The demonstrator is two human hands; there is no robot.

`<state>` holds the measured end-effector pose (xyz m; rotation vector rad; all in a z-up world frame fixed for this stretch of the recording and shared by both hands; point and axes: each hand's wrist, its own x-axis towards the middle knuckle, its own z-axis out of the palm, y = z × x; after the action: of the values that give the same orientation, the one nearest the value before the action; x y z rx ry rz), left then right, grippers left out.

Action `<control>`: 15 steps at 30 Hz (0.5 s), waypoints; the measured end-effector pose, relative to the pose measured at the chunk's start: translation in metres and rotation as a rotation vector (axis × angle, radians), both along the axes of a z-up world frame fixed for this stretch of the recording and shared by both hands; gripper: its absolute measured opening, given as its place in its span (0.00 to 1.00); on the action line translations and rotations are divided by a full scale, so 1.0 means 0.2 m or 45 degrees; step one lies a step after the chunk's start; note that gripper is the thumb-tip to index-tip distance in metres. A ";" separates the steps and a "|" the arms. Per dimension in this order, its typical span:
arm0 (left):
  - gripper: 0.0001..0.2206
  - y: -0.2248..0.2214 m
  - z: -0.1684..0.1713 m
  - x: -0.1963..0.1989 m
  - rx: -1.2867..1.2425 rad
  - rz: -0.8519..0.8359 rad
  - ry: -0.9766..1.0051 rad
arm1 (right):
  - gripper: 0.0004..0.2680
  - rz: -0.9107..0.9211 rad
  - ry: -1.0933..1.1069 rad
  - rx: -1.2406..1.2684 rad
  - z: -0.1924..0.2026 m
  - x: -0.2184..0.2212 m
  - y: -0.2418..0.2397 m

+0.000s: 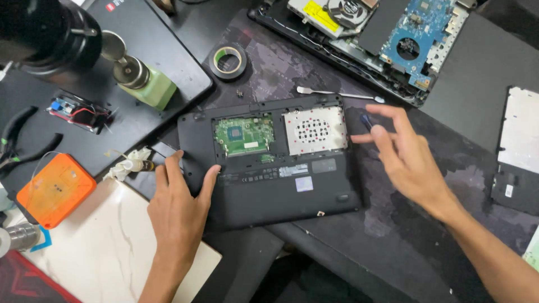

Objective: The person flips a laptop over on the workbench and uses a screwdriver to remove screws from its bottom cover. They pry the cover open with a spudger, lift it off to expose the internal components, and continue unscrewing screws from the base and around the motherboard.

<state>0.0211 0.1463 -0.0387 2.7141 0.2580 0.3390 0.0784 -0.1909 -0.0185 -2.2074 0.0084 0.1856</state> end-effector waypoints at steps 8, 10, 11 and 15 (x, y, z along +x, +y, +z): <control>0.18 -0.10 -0.02 -0.08 0.199 -0.235 -0.301 | 0.09 0.189 -0.454 -0.138 0.21 -0.14 -0.03; 0.15 -0.11 -0.03 -0.10 0.199 -0.282 -0.326 | 0.10 0.291 -0.623 -0.190 0.26 -0.17 0.01; 0.13 -0.11 -0.04 -0.11 0.102 -0.303 -0.334 | 0.10 0.314 -0.594 -0.026 0.28 -0.19 0.04; 0.09 -0.09 -0.07 -0.16 -0.133 -0.329 -0.395 | 0.13 0.382 -0.603 0.495 0.36 -0.25 0.20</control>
<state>-0.0113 0.1288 -0.0535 2.5061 -0.1565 0.6400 0.0281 -0.1502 0.0536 -1.8059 -0.5749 -0.1640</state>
